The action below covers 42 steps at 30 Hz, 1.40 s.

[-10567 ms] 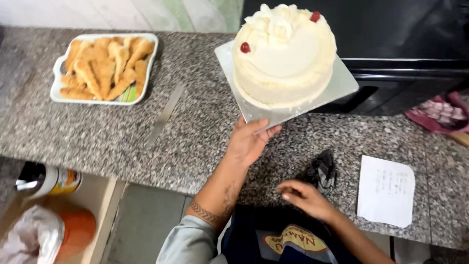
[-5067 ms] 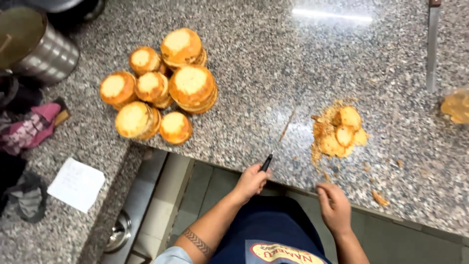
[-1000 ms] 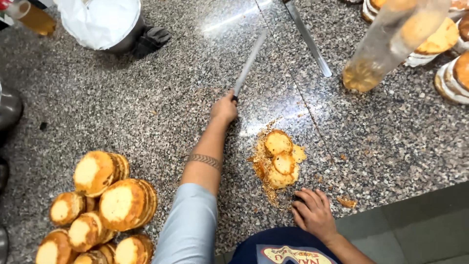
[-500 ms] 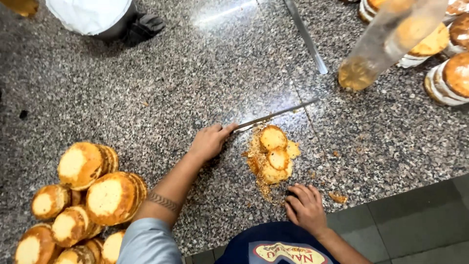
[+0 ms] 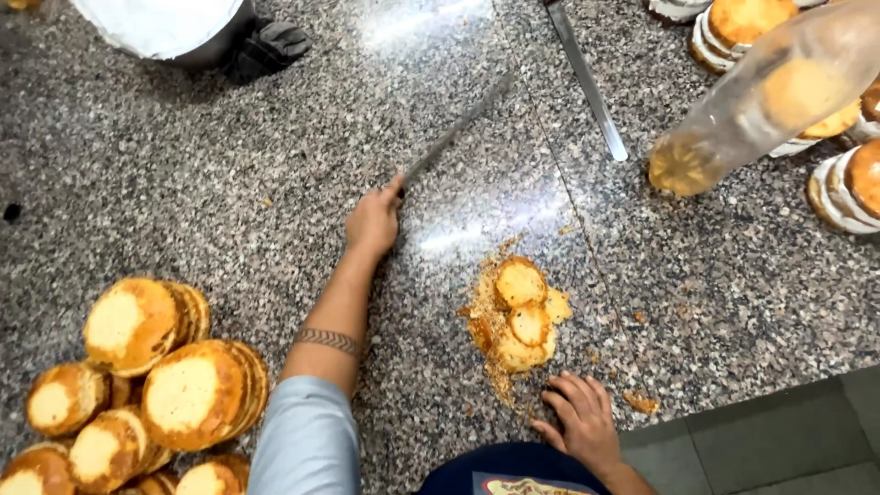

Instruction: The person uses a bench scraper and a knife to scrape cake crumbs from a counter before cutting a piece of cake into smaller bits by hand.

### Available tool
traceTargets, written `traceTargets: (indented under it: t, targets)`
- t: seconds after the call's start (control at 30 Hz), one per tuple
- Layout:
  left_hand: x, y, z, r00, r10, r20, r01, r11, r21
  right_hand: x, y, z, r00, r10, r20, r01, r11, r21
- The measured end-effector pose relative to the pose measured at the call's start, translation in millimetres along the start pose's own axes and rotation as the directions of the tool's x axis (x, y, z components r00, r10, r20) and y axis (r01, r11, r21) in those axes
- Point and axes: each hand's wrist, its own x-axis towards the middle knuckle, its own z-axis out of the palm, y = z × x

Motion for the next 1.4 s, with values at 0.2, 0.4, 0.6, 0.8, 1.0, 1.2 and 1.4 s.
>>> traceTargets:
  t: [0.2, 0.4, 0.6, 0.8, 1.0, 1.2, 1.4]
  targets:
    - [104, -34, 30, 0.869, -0.489, -0.08, 0.446, 0.842, -0.304, -13, 9, 11, 0.998, 0.051, 0.02, -0.052, 0.998, 0.024]
    - [181, -51, 31, 0.824, -0.566, -0.029, 0.554, 0.816, -0.164, -33, 17, 24, 0.962, 0.196, 0.188, -0.211, 0.975, 0.065]
    - [201, -19, 15, 0.87, -0.479, 0.114, 0.473, 0.878, 0.076, -35, 13, 29, 0.968, 0.208, 0.138, -0.213, 0.977, 0.022]
    - [188, 37, 21, 0.912, -0.328, 0.246, 0.327, 0.944, 0.045, -27, 11, 26, 0.983, 0.161, 0.091, -0.161, 0.987, -0.008]
    - [160, 81, 41, 0.941, -0.117, 0.318, 0.111, 0.993, 0.038, -10, 3, 12, 0.988, 0.145, 0.052, -0.145, 0.989, -0.01]
    - [124, 79, 42, 0.939, 0.003, 0.343, -0.029, 0.997, 0.071, 5, -2, -1, 0.995, 0.098, -0.024, -0.098, 0.995, 0.016]
    - [38, 107, -10, 0.878, -0.026, 0.479, -0.056, 0.986, 0.156, 11, -11, -16, 0.992, 0.11, -0.068, -0.108, 0.994, 0.028]
